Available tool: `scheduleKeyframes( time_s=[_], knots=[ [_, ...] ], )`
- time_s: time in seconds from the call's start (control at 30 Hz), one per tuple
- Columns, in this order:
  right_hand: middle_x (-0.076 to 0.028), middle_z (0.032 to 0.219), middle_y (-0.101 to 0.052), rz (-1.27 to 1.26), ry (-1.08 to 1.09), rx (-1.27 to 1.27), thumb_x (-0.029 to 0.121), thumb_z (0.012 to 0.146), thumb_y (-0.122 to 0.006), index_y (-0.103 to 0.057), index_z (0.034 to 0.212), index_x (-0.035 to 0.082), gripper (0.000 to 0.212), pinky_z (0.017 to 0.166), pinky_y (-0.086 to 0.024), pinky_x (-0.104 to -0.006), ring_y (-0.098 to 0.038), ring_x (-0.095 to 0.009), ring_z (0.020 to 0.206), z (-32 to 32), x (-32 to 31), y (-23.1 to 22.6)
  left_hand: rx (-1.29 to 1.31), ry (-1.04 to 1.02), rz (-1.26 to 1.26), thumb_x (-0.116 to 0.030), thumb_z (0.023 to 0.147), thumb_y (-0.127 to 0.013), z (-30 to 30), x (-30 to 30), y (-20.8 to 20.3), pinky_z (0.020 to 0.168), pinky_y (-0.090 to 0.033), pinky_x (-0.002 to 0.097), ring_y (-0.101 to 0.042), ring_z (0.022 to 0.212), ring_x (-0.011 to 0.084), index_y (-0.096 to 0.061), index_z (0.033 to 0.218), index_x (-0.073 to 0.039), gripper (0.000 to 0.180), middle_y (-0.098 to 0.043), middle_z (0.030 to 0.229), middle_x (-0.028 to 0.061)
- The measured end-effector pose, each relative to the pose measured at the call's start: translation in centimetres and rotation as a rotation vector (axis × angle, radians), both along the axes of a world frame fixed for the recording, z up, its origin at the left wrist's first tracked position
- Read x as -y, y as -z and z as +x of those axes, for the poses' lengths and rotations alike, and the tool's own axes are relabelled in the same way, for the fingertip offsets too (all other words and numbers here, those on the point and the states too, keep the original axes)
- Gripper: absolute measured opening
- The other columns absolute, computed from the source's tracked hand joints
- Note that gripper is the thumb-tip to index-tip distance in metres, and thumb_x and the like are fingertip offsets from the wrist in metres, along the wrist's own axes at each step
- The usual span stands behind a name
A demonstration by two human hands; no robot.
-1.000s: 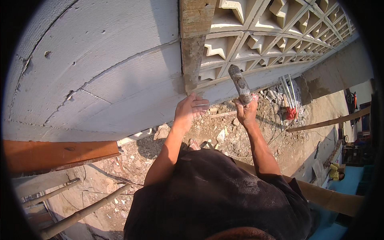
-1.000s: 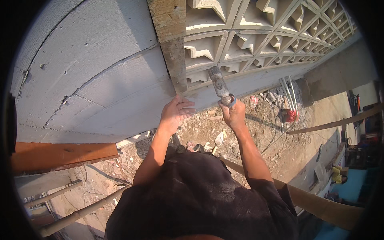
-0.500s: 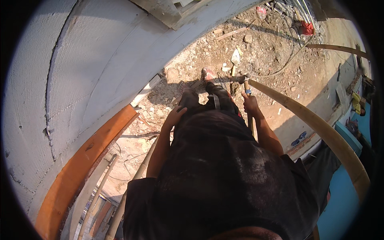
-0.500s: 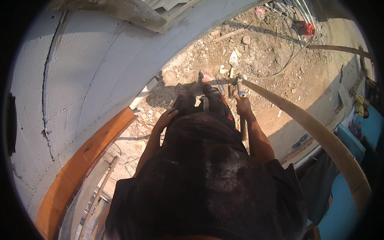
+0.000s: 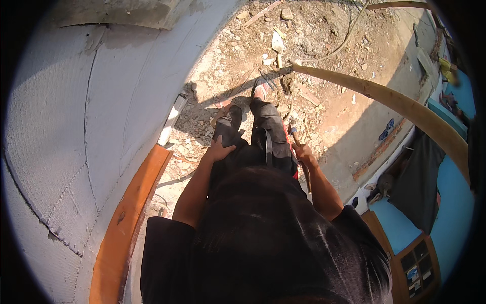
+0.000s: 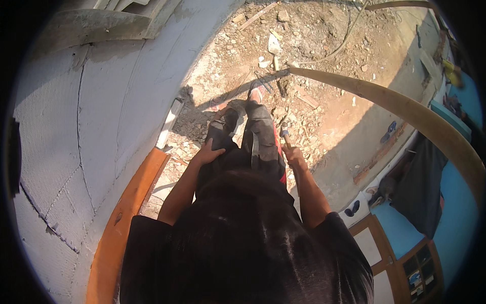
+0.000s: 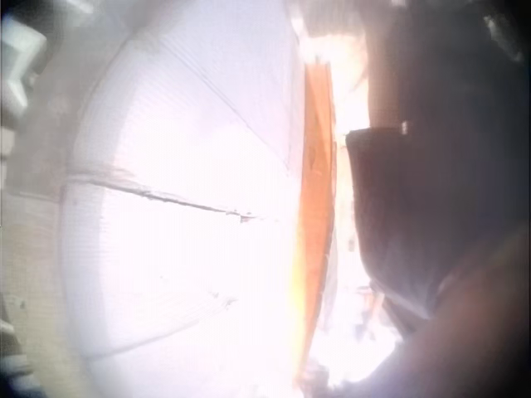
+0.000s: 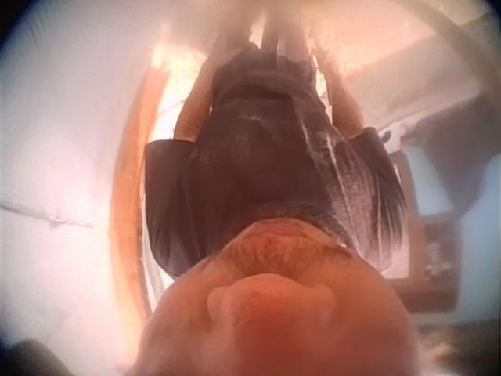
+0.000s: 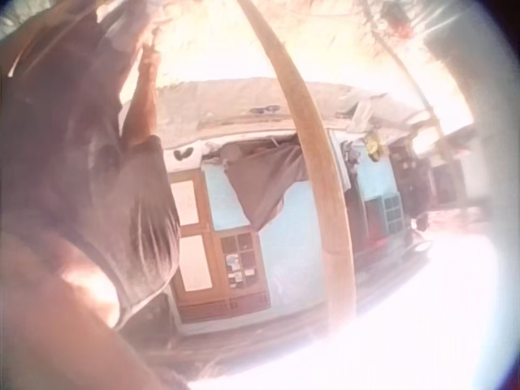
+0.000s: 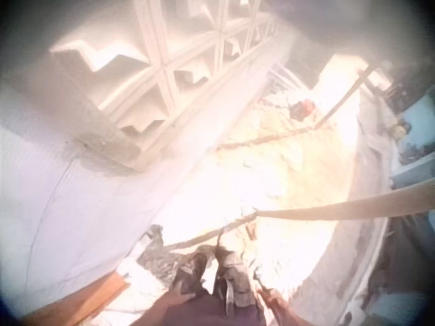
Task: The person secures a thin wooden plank against a wall by hammering nails through it.
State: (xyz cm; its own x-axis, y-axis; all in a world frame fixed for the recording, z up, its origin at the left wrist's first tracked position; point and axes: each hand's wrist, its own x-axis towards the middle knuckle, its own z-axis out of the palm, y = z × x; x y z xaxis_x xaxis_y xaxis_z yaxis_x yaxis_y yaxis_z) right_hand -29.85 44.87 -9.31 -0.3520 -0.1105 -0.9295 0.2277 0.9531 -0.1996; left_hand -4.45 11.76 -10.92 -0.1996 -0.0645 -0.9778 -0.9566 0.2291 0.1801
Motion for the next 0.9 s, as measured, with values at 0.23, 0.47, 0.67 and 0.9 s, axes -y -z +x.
scheduleKeyframes(
  time_s=[0.23, 0.47, 0.67, 0.9],
  knots=[
    [-0.023, 0.071, -0.066, 0.222, -0.138, 0.081, 0.059, 0.093, -0.060, -0.068, 0.116, 0.005, 0.059, 0.053, -0.054, -0.0444, -0.068, -0.033, 0.059, 0.1, -0.9, 5.1, -0.108, -0.189, -0.181, -0.066, 0.082, -0.069, 0.4, -2.1, 3.8, 0.116, -0.035, 0.0507, -0.038, 0.142, 0.0480, -0.017, 0.160, -0.005, 0.112, -0.027, 0.159, 0.0322],
    [-0.029, 0.108, -0.070, 0.187, -0.393, -0.072, 0.056, 0.090, -0.065, -0.069, 0.111, -0.003, 0.063, 0.082, -0.057, -0.0467, -0.072, -0.040, 0.094, -8.0, 6.1, 20.5, -0.018, -0.247, -0.563, -0.054, 0.086, -0.070, -6.9, -0.8, 8.9, 0.103, -0.045, 0.0511, -0.053, 0.126, 0.0466, -0.029, 0.156, -0.004, 0.096, -0.047, 0.145, 0.0289],
    [-0.022, 0.079, -0.070, -0.173, -0.780, -0.397, 0.060, 0.099, -0.049, -0.065, 0.109, 0.001, 0.062, 0.070, -0.057, -0.0481, -0.071, -0.039, 0.082, -13.8, 16.9, 34.0, -0.213, -0.152, -0.648, -0.039, 0.090, -0.072, -7.8, 3.8, 14.0, 0.106, -0.044, 0.0466, -0.056, 0.126, 0.0412, -0.049, 0.145, -0.001, 0.071, -0.059, 0.135, 0.0255],
    [-0.023, 0.098, -0.067, -0.700, -0.903, -0.494, 0.058, 0.098, -0.051, -0.066, 0.109, 0.003, 0.058, 0.086, -0.053, -0.0504, -0.065, -0.043, 0.098, -18.3, 26.9, 46.9, -0.498, -0.149, -0.813, -0.022, 0.090, -0.072, -7.9, 7.5, 17.4, 0.105, -0.042, 0.0483, -0.055, 0.121, 0.0423, -0.055, 0.136, 0.003, 0.055, -0.059, 0.129, 0.0251]
  ],
)
